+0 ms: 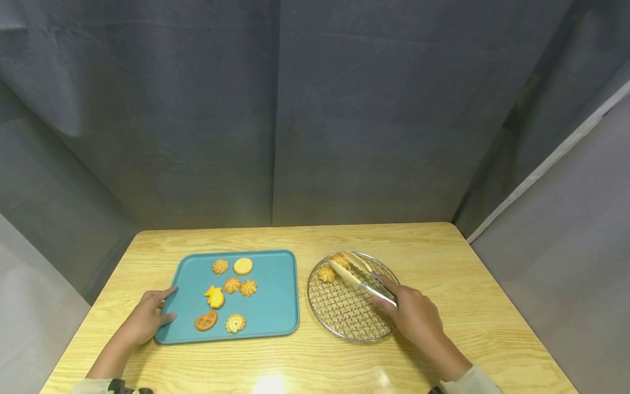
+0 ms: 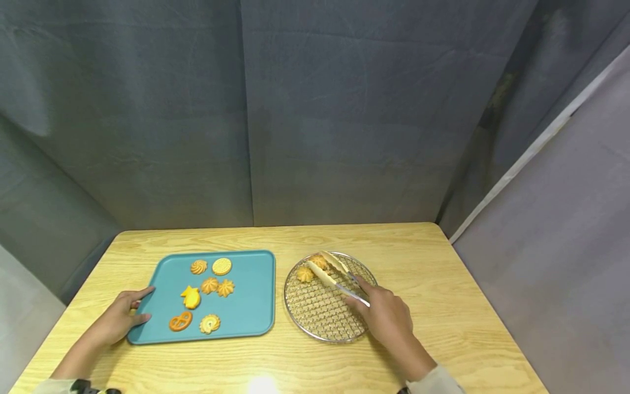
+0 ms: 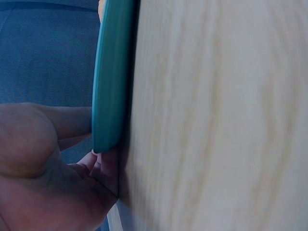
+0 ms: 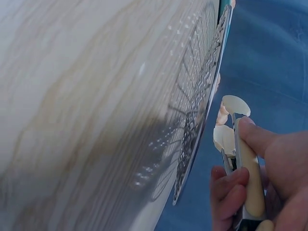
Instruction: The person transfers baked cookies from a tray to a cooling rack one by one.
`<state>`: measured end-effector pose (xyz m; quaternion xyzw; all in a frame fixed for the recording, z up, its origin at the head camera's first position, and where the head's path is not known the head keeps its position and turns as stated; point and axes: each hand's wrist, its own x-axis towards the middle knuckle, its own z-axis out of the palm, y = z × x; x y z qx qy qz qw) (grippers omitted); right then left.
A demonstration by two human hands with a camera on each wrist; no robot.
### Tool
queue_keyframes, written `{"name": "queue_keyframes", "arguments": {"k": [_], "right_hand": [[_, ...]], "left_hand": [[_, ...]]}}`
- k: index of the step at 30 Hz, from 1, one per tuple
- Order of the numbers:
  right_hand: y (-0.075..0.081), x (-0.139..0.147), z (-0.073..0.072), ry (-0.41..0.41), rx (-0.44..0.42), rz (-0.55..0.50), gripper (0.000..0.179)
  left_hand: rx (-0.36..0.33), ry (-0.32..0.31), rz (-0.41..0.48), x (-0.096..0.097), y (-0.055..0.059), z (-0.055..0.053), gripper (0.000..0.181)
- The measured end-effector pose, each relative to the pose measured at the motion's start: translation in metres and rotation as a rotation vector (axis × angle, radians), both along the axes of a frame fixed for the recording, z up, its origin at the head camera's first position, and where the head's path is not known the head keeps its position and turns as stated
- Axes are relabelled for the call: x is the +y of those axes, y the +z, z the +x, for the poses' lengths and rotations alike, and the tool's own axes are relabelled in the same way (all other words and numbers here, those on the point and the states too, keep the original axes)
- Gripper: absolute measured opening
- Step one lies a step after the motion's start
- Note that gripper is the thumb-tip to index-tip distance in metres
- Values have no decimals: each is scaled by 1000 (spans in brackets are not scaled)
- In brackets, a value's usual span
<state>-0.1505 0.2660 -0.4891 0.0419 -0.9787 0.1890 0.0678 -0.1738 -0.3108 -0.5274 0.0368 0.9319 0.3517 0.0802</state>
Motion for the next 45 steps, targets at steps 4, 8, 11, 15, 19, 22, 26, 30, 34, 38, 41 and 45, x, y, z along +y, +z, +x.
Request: {"name": "queue_keyframes", "arguments": {"k": [4,8,11,15,19,22,26,30,34,38,41,45], "right_hand": [[2,6,1,-6,-3,13,64],[2,11,2,-15,-11,12,66],[1,14,2,-24,-11,-1,66],[1,18,3,-32,-15,-10,69],[0,22,3,-34,-23,-3,71],[-1,24,2,-40,-28,6,69],[-3,27,2,-49,-38,10,67],[-3,30,2,-58,-54,14,70],[-3,32,2,-63,-55,19,73],[-3,33,2,-56,-41,20,71],[-3,33,3,-50,-36,19,69],[-4,33,3,-50,-37,19,70]], "left_hand": [[-2,3,1,0,0,0,66],[-7,12,-6,2,1,1,65],[-13,19,-9,3,2,0,65],[-10,20,-13,3,3,0,66],[-12,21,-15,3,2,0,66],[-13,17,-9,3,2,1,66],[-6,10,-5,2,2,1,66],[-5,9,-8,2,2,0,66],[-8,10,-10,2,2,-1,66],[-5,9,-11,2,2,-1,66],[-1,8,-12,2,3,0,66],[1,9,-12,2,3,0,66]]}}
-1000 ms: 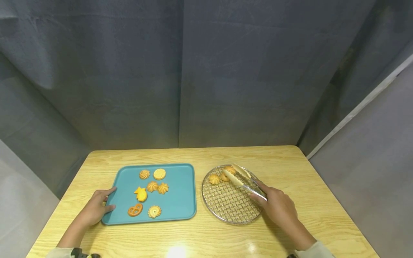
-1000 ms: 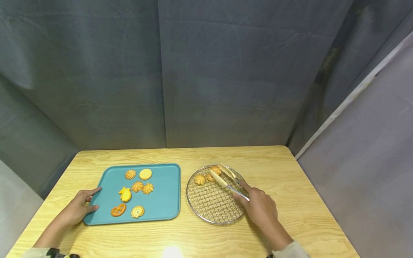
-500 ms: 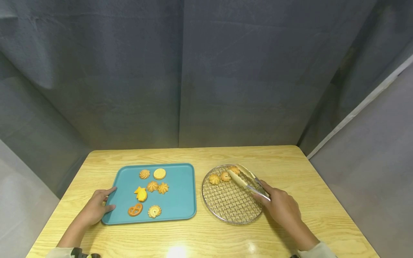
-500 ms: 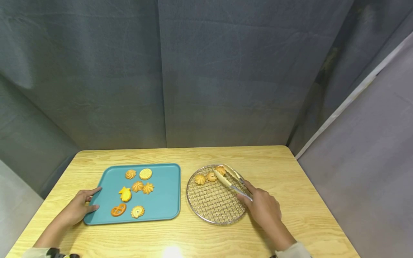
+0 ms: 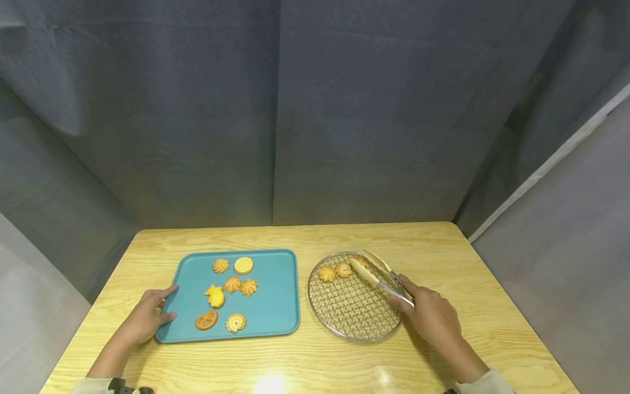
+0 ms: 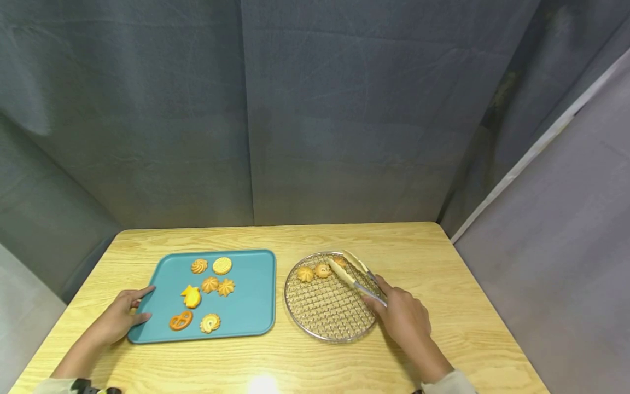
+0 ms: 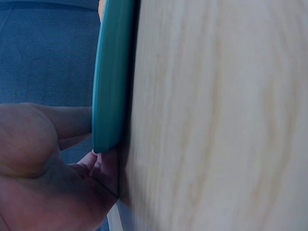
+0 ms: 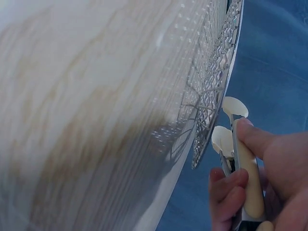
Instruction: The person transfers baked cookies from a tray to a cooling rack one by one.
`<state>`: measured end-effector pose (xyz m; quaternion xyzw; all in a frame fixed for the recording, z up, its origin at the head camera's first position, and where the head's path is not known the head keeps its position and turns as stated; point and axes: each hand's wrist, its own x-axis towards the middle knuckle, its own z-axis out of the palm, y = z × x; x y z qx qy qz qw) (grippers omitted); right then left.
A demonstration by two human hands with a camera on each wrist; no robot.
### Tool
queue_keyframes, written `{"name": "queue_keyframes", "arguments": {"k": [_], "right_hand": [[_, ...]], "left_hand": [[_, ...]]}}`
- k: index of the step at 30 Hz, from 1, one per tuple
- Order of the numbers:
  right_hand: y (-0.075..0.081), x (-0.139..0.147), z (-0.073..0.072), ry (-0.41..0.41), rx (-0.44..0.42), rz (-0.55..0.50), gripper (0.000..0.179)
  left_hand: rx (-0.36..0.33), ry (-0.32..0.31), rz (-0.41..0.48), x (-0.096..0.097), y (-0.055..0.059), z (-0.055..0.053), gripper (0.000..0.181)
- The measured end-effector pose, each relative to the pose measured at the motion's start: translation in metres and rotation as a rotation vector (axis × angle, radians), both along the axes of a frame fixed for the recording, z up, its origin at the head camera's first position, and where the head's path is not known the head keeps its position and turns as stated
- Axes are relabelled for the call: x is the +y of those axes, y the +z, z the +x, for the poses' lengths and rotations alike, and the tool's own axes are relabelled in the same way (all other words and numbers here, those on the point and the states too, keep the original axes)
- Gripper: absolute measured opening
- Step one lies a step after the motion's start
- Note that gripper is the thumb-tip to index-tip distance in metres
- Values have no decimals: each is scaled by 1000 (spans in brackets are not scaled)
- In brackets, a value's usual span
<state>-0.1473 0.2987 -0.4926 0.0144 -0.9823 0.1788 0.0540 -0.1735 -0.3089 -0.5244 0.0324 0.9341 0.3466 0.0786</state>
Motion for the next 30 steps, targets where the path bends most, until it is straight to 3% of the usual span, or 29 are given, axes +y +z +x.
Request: {"name": "queue_keyframes", "arguments": {"k": [30], "right_hand": [[2,-25,1,24,-20,-17,66]], "left_hand": [[-20,28,-13,1,-2,0,66]]}}
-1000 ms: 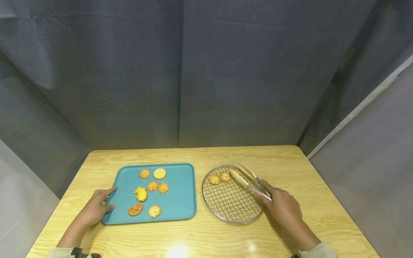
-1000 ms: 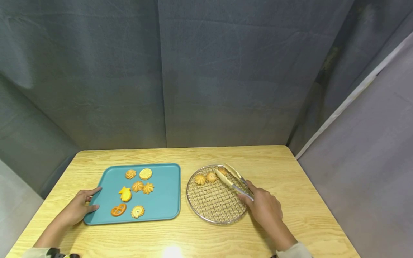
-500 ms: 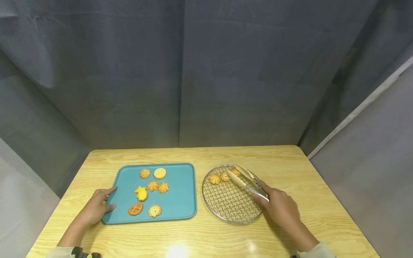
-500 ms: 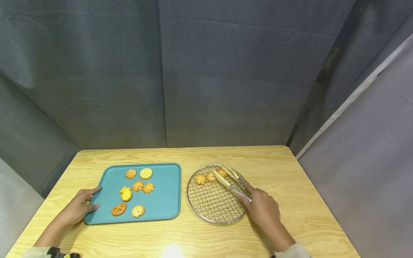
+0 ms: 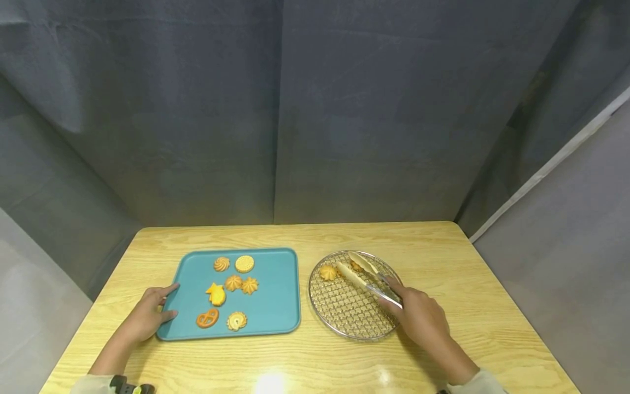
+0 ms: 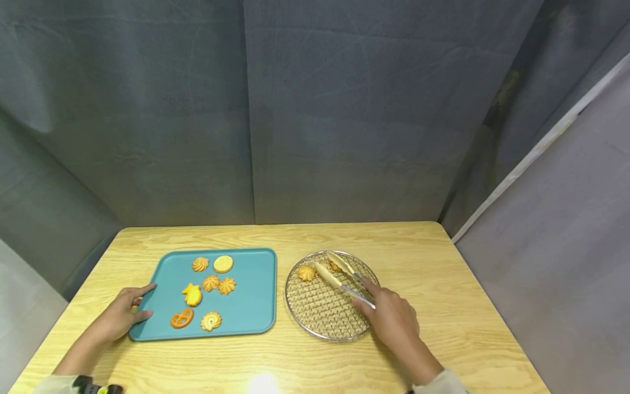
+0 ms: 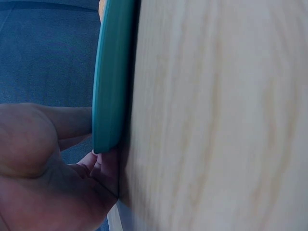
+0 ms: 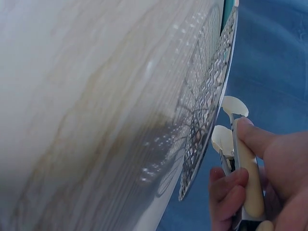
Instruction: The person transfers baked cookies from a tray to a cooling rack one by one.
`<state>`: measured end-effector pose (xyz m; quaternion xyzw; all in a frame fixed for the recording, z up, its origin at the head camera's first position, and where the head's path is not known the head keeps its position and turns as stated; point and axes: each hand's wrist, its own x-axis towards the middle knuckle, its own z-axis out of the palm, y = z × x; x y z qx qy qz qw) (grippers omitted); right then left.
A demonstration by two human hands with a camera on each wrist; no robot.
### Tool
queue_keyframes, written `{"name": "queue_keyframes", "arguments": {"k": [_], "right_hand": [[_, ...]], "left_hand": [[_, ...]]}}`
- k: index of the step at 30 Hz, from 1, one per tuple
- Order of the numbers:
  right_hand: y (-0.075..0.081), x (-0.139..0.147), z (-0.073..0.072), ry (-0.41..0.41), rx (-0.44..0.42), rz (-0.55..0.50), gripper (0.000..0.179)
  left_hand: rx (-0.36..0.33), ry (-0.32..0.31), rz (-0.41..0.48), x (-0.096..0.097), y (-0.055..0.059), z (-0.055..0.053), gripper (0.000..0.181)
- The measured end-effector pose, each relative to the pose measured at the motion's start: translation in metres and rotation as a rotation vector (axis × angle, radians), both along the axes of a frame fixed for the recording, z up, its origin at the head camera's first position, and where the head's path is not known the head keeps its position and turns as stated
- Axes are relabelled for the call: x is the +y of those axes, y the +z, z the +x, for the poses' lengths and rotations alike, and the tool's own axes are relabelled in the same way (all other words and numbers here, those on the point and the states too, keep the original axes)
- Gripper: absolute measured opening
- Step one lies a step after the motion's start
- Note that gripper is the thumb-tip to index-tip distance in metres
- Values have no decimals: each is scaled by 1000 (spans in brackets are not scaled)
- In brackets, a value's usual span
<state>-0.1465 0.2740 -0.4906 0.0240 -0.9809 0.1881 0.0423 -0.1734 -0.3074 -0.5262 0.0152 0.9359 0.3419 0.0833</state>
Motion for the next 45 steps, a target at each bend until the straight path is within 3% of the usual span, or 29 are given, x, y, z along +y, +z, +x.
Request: {"name": "queue_keyframes", "arguments": {"k": [7,45], "right_hand": [[2,-8,2,12,10,-15,72],[-3,-66,5,127,56,-23,65]], "left_hand": [[4,2,2,2,1,0,66],[5,-13,12,0,2,1,66]]}}
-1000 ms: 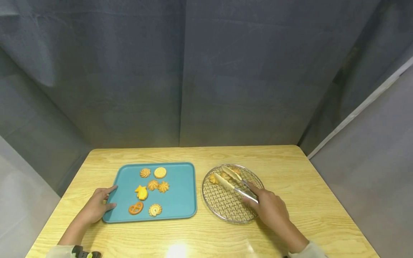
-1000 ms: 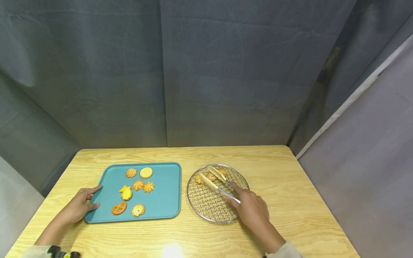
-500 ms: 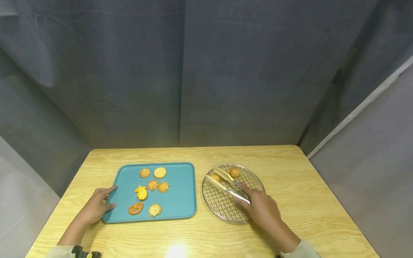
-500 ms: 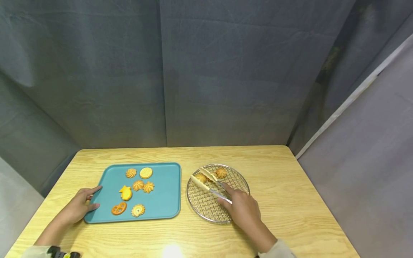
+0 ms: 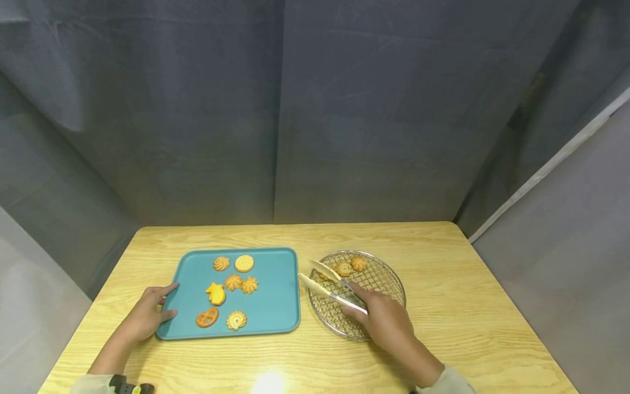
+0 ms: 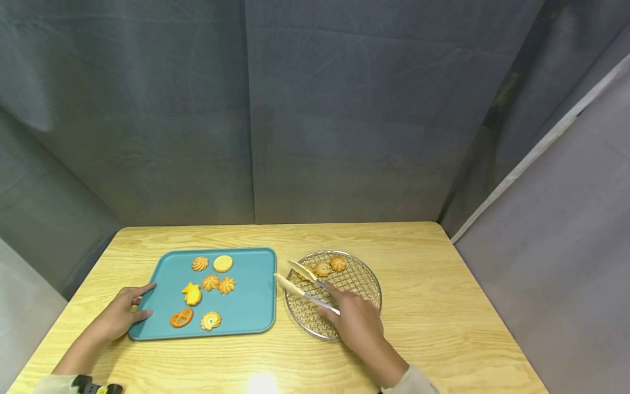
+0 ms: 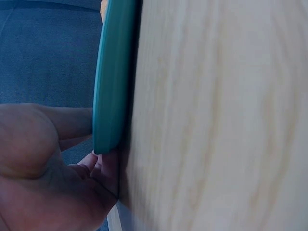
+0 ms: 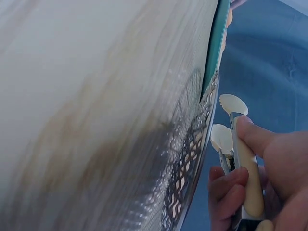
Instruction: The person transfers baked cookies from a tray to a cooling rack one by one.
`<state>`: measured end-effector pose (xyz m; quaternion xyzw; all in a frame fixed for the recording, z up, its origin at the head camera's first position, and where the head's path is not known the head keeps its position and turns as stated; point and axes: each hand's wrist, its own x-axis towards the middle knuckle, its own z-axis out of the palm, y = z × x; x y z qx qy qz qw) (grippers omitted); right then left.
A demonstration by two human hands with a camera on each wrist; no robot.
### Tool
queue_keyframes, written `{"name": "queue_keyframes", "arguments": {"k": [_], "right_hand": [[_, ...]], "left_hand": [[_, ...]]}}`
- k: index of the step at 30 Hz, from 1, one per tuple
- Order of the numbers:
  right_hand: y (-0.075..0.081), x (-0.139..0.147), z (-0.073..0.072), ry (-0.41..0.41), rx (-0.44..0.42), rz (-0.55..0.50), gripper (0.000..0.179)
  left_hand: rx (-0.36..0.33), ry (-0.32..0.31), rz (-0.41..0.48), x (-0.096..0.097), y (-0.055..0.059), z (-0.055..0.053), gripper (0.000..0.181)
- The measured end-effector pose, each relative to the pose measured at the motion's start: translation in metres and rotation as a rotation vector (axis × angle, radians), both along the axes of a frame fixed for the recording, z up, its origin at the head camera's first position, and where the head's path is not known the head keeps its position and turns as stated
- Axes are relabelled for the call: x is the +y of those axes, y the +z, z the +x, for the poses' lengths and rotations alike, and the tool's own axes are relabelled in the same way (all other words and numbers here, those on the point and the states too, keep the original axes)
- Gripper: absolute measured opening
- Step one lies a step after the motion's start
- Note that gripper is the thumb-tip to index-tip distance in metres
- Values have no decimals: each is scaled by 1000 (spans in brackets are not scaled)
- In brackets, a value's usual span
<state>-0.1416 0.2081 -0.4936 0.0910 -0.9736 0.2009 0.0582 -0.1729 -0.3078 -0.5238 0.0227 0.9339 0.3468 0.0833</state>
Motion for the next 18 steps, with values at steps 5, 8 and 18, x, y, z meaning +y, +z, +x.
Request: {"name": "queue_keyframes", "arguments": {"k": [5,8,18], "right_hand": [[-1,-9,1,15,-11,1,65],[-1,-16,2,17,-25,-5,65],[-1,-36,3,78,10,18,64]], "left_hand": [[4,5,3,1,2,1,66],[9,5,2,1,1,3,65],[11,-5,1,0,0,0,66]]}}
